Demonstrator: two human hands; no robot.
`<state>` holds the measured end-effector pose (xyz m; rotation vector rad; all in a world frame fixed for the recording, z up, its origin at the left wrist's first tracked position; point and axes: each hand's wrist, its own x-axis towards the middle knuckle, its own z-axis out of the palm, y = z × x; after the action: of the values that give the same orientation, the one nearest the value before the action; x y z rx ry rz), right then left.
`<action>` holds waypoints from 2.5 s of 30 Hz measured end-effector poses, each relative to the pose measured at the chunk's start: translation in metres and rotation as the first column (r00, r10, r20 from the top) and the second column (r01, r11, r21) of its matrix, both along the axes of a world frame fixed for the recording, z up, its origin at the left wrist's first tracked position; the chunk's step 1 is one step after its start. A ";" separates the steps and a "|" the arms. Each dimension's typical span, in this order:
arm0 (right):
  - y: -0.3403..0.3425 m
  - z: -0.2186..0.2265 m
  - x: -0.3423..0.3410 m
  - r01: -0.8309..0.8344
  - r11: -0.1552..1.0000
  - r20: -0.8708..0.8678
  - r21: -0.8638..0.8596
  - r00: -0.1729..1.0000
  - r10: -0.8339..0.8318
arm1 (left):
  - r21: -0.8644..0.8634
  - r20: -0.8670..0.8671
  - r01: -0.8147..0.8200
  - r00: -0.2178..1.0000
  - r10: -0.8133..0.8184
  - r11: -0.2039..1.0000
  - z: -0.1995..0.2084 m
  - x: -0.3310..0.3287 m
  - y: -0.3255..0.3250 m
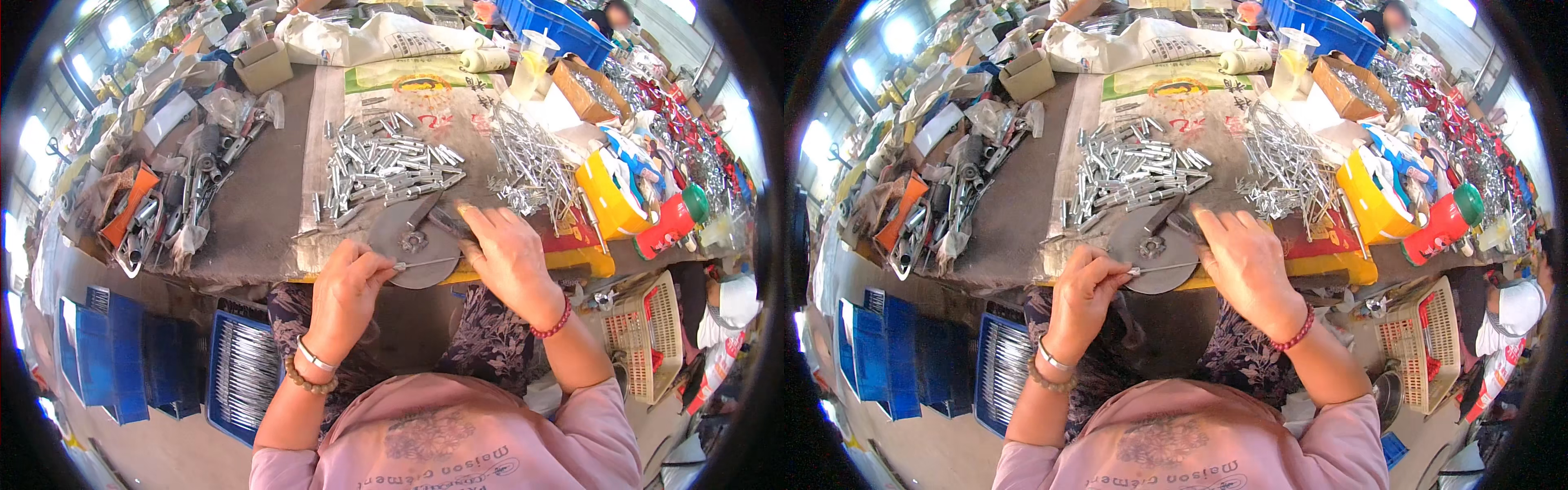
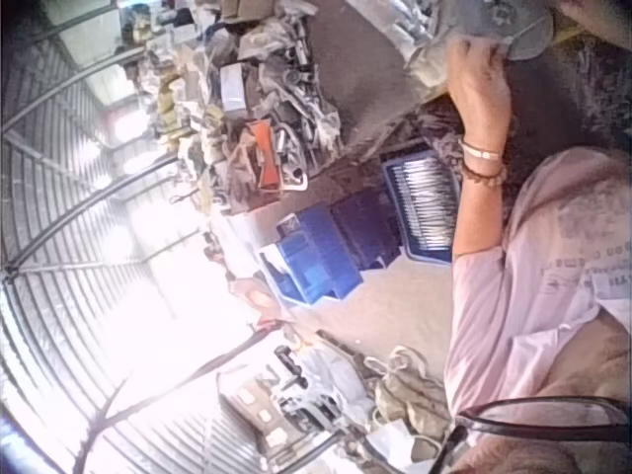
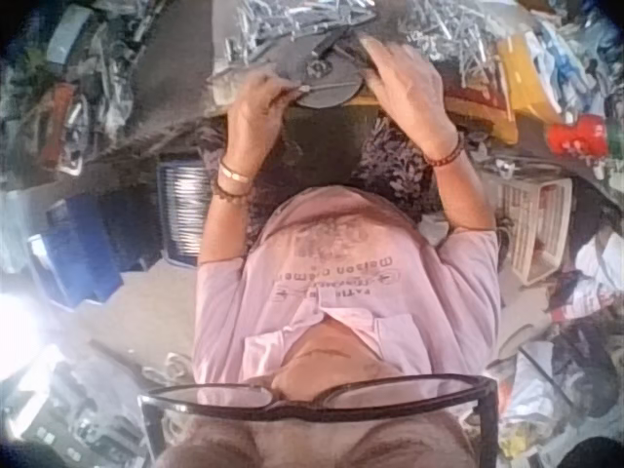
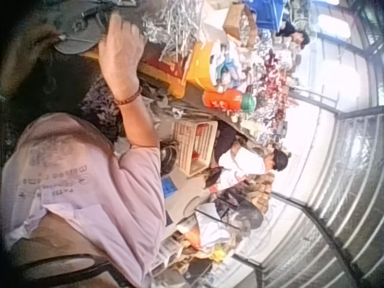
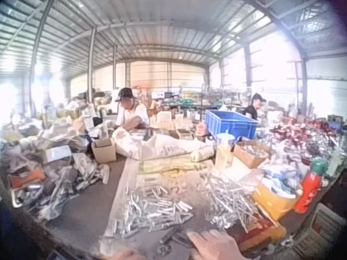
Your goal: The person assembles metal components by inserting metal pins into metal pieces, tapping them with a hammer on a round metal plate, and placing the assembled parts into a blue tray.
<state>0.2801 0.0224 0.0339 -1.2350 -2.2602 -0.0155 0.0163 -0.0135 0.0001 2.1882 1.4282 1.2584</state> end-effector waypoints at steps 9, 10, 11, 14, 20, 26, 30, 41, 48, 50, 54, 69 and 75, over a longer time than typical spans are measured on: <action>-0.034 0.008 0.005 -0.101 0.991 -0.173 -0.083 0.981 0.085 | -0.027 0.045 0.036 0.998 -0.035 0.999 -0.008 -0.004 0.004; -0.039 0.011 0.003 -0.125 0.992 -0.145 -0.026 0.982 0.120 | -0.028 0.045 0.038 0.998 -0.036 0.999 -0.006 -0.005 0.004; -0.042 0.013 0.001 -0.150 0.988 -0.115 0.031 0.982 0.153 | -0.024 0.047 0.047 0.998 -0.046 0.999 -0.005 -0.005 0.003; -0.048 0.013 -0.003 -0.171 0.983 -0.079 0.062 0.981 0.176 | -0.017 0.053 0.059 0.997 -0.058 0.998 -0.004 -0.004 0.004; -0.049 0.013 -0.007 -0.114 0.990 0.018 -0.083 0.993 0.116 | -0.043 0.084 0.058 0.995 -0.054 0.997 -0.009 -0.005 0.002; -0.017 0.001 0.001 -0.119 0.990 -0.135 -0.079 0.985 0.108 | -0.081 0.033 0.053 0.998 -0.051 0.995 -0.001 -0.007 0.004; -0.015 0.004 -0.010 -0.116 0.973 0.031 0.198 0.993 0.112 | -0.114 0.062 0.073 0.996 -0.066 0.991 -0.002 -0.010 0.005; -0.066 -0.016 -0.023 -0.220 0.796 -0.350 -0.564 0.937 0.010 | -0.051 0.186 -0.079 0.979 0.087 0.996 -0.018 0.006 -0.024; -0.083 -0.033 -0.042 -0.348 0.553 -0.541 -0.757 0.809 -0.232 | -0.519 0.743 0.245 0.602 0.292 0.819 -0.026 0.024 -0.052; -0.087 -0.034 -0.048 -0.350 0.564 -0.545 -0.748 0.808 -0.223 | -0.510 0.801 0.288 0.503 0.325 0.810 -0.018 0.025 -0.054; -0.095 -0.033 -0.065 -0.350 0.587 -0.494 -0.731 0.864 -0.100 | -0.481 0.825 0.258 0.457 0.333 0.838 -0.021 0.014 -0.067; -0.078 -0.066 -0.061 -0.510 0.307 -0.574 -0.803 0.800 -0.172 | -0.751 0.207 -0.592 0.211 0.955 0.293 -0.160 -0.302 -0.264; -0.078 -0.070 -0.065 -0.531 0.275 -0.580 -0.801 0.802 -0.142 | -0.843 0.018 -0.537 0.036 0.999 0.034 -0.205 -0.364 -0.325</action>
<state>0.2147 -0.0557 -0.0363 -1.1276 -1.7283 1.8638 -0.3472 -0.3383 -0.2048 -0.0229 2.3845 1.1894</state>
